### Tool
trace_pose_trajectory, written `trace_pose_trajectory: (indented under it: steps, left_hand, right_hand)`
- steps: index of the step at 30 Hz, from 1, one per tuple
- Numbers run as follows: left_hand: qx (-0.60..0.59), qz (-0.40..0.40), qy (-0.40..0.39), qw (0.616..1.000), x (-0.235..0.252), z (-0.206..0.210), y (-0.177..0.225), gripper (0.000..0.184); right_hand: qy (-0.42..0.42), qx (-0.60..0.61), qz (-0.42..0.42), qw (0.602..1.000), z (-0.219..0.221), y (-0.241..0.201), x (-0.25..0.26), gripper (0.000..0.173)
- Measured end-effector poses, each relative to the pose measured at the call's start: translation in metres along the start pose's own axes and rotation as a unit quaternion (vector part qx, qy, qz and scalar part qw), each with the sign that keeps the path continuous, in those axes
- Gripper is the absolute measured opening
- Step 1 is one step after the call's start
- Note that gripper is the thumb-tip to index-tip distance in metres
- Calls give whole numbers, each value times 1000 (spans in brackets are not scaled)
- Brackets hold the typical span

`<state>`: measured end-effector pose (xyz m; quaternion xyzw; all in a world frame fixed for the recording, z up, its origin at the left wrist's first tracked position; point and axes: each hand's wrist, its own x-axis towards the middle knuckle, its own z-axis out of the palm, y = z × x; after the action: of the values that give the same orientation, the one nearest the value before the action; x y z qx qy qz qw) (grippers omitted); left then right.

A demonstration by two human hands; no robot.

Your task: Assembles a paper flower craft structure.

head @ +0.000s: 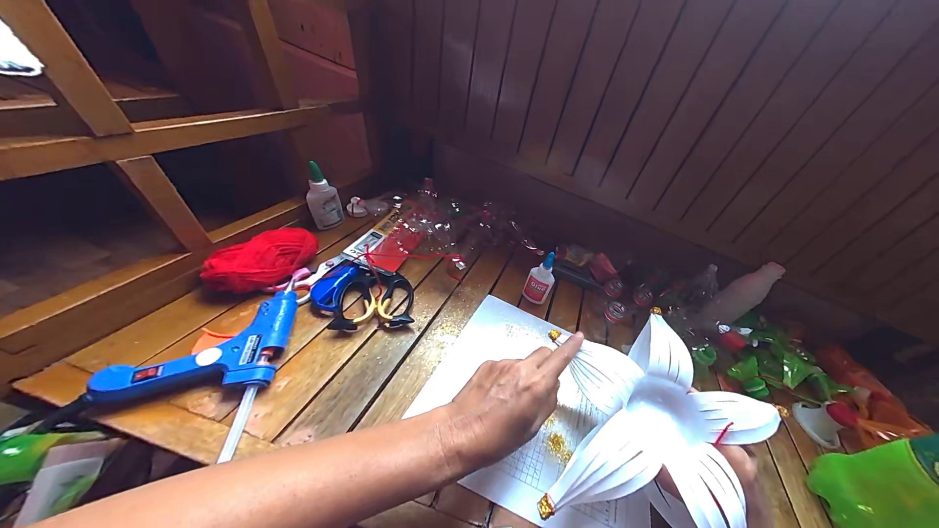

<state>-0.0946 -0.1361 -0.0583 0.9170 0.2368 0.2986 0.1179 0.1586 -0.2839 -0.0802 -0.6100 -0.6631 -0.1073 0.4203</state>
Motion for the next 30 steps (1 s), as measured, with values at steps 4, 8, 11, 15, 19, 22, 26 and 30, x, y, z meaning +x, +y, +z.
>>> trace_pose_trajectory:
  steps: [4,8,11,15,19,22,26,30]
  left_hand:
    - [0,1,4,1000,2,-2,-2,55]
    - [5,0,25,1000,0,-1,-3,54]
    - [-8,9,91,996,1,-3,-4,48]
    - [-36,-18,157,987,8,-18,-2,35]
    - [-81,-102,152,980,9,-34,-10,29]
    - [-155,-141,106,972,10,-41,-19,40]
    - [-309,-134,-18,942,15,-51,-23,40]
    - [-401,-97,-76,908,16,-51,-15,49]
  right_hand:
    - [1,27,3,1000,1,-2,2,34]
    - [4,55,-2,998,2,-1,3,35]
    - [13,52,-14,998,0,5,2,35]
    - [-16,131,73,989,-11,-4,11,26]
    - [-148,278,242,918,-39,-24,33,14]
    - [-186,350,326,858,-51,-36,45,12]
    - [-194,363,412,813,-56,-44,54,20]
    - [-273,404,440,754,-66,-44,65,32]
